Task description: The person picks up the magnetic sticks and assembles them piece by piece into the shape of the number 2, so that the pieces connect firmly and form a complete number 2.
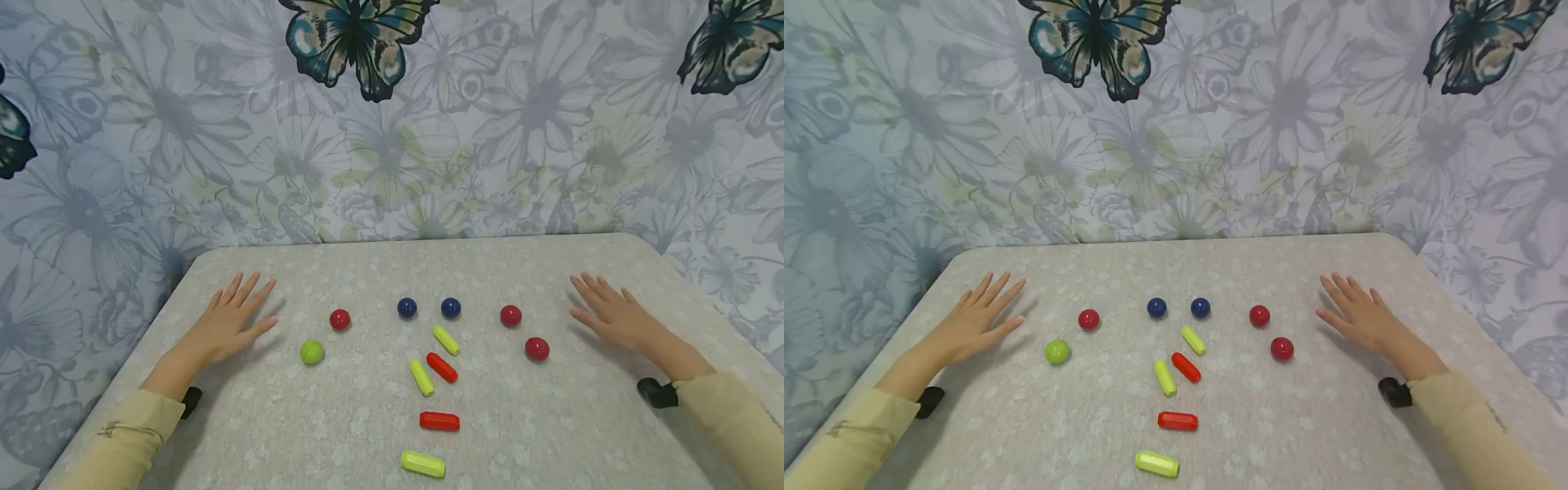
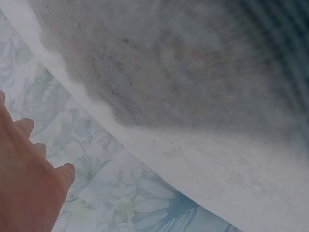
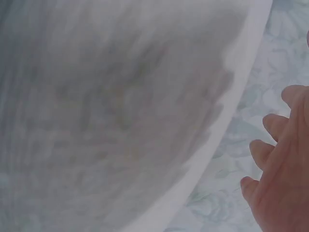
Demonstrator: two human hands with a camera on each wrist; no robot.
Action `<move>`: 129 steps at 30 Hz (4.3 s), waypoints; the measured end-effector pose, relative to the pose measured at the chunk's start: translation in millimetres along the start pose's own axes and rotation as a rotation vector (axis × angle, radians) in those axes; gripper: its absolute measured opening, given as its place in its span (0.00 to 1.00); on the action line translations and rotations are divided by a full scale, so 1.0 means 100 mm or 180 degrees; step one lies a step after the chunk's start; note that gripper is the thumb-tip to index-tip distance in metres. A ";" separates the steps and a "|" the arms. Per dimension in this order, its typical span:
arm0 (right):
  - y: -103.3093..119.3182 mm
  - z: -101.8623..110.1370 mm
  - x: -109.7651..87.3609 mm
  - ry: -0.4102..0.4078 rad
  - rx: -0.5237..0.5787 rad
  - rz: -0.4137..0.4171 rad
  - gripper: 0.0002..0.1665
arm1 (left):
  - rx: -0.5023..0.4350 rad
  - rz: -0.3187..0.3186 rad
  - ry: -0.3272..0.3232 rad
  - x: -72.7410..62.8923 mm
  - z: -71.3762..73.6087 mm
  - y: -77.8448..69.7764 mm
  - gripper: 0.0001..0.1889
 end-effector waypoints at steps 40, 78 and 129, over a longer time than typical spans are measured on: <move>1.08 -0.46 -0.11 0.0268 0.0520 0.1005 0.21 | -0.1875 -0.1608 0.0397 0.91 0.05 -2.49 0.20; 1.47 -0.88 0.32 -0.0186 0.2463 0.0843 0.23 | -0.2091 -0.1078 -0.0057 1.09 0.03 -2.49 0.09; 1.39 -0.95 0.28 -0.0430 0.2065 0.0274 0.13 | -0.2192 -0.0590 0.0207 1.00 0.06 -2.30 0.16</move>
Point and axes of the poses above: each hand's wrist, its own x-axis towards the middle knuckle, its own z-axis out of the back of the hand, y = z × x, the point moved 7 cm from there along x, towards the middle knuckle, and after that the axes turned 13 degrees about x, right-handed, at the moved point
